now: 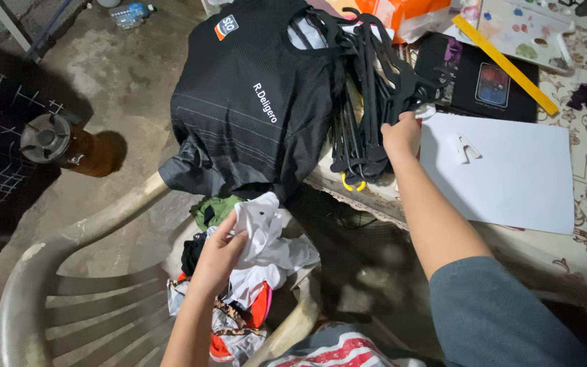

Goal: The person picks up clothes from a pink basin on a plastic chair and places them onto hangers. They handle a white shirt, a patterned top, an orange shirt, a gray shirt, and a black shirt, placing each onto a hanger and setting them aside on the chair or nearby surface.

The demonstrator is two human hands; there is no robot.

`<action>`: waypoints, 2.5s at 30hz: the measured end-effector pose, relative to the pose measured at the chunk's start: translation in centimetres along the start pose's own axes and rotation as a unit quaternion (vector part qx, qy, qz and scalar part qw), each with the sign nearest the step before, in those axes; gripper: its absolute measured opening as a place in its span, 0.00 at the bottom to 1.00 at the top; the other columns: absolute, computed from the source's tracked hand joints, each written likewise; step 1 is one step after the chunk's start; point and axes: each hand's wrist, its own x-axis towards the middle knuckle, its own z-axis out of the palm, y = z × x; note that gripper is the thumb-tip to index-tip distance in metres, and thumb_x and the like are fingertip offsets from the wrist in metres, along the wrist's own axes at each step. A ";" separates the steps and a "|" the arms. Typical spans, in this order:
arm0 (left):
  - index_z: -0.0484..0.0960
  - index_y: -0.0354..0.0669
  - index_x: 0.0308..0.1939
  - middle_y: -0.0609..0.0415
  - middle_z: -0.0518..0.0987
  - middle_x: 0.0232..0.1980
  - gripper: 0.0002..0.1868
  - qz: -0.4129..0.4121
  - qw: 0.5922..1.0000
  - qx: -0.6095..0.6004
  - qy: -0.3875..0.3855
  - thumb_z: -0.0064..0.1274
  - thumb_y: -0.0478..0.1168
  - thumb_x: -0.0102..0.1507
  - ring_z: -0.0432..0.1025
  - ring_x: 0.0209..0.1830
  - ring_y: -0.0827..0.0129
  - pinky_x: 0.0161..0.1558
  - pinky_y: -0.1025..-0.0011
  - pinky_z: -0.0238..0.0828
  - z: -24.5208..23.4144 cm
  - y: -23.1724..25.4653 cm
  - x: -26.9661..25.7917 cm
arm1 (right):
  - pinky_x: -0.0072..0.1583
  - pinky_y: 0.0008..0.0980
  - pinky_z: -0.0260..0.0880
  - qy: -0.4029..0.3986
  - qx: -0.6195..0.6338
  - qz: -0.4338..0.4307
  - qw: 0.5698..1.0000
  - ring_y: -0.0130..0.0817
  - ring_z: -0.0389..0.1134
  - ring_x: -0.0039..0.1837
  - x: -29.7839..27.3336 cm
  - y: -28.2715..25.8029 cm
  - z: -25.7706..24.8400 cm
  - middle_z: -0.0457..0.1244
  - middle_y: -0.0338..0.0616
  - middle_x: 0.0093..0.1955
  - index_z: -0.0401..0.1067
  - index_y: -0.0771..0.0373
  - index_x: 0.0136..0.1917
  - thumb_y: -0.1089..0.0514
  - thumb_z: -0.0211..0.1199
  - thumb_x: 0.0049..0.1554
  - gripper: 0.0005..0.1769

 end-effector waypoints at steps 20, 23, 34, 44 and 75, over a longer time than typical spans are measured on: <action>0.86 0.35 0.41 0.43 0.81 0.51 0.12 0.246 0.797 0.512 0.206 0.50 0.30 0.58 0.76 0.48 0.45 0.51 0.57 0.71 -7.1 9.5 -6.7 | 0.51 0.27 0.70 0.043 0.431 0.072 0.899 0.26 0.69 0.47 -2.1 5.0 -3.7 0.68 0.34 0.47 0.76 0.67 0.56 0.71 0.66 0.54 0.16; 0.86 0.33 0.45 0.42 0.80 0.54 0.15 0.271 0.782 0.519 0.213 0.49 0.28 0.57 0.75 0.50 0.44 0.53 0.57 0.71 -7.7 10.7 -7.9 | 0.44 0.28 0.64 -0.097 0.575 0.133 0.801 0.27 0.62 0.39 -1.6 2.0 -6.0 0.62 0.36 0.39 0.71 0.64 0.56 0.63 0.64 0.62 0.09; 0.79 0.28 0.58 0.46 0.72 0.72 0.20 0.364 0.615 0.620 0.324 0.45 0.25 0.62 0.71 0.52 0.45 0.51 0.58 0.72 -12.0 17.8 -11.2 | 0.51 0.27 0.66 -0.334 0.209 -0.181 0.901 0.24 0.66 0.48 -17.4 -10.7 -16.2 0.69 0.38 0.49 0.75 0.67 0.61 0.60 0.64 0.59 0.17; 0.79 0.47 0.59 0.53 0.74 0.63 0.18 0.388 0.601 0.672 0.195 0.47 0.36 0.65 0.77 0.43 0.52 0.41 0.54 0.71 -11.9 22.8 -15.0 | 0.55 0.29 0.66 -0.334 0.181 -0.415 0.827 0.31 0.69 0.51 -25.8 -24.4 -16.4 0.69 0.40 0.46 0.78 0.64 0.55 0.64 0.67 0.55 0.13; 0.84 0.44 0.50 0.57 0.79 0.61 0.20 0.337 0.685 0.570 0.305 0.52 0.29 0.55 0.79 0.44 0.56 0.42 0.62 0.76 -16.2 19.2 -28.6 | 0.40 0.32 0.60 -0.591 0.338 0.009 0.732 0.30 0.64 0.39 -37.2 -26.9 10.3 0.67 0.42 0.41 0.77 0.65 0.54 0.64 0.65 0.55 0.13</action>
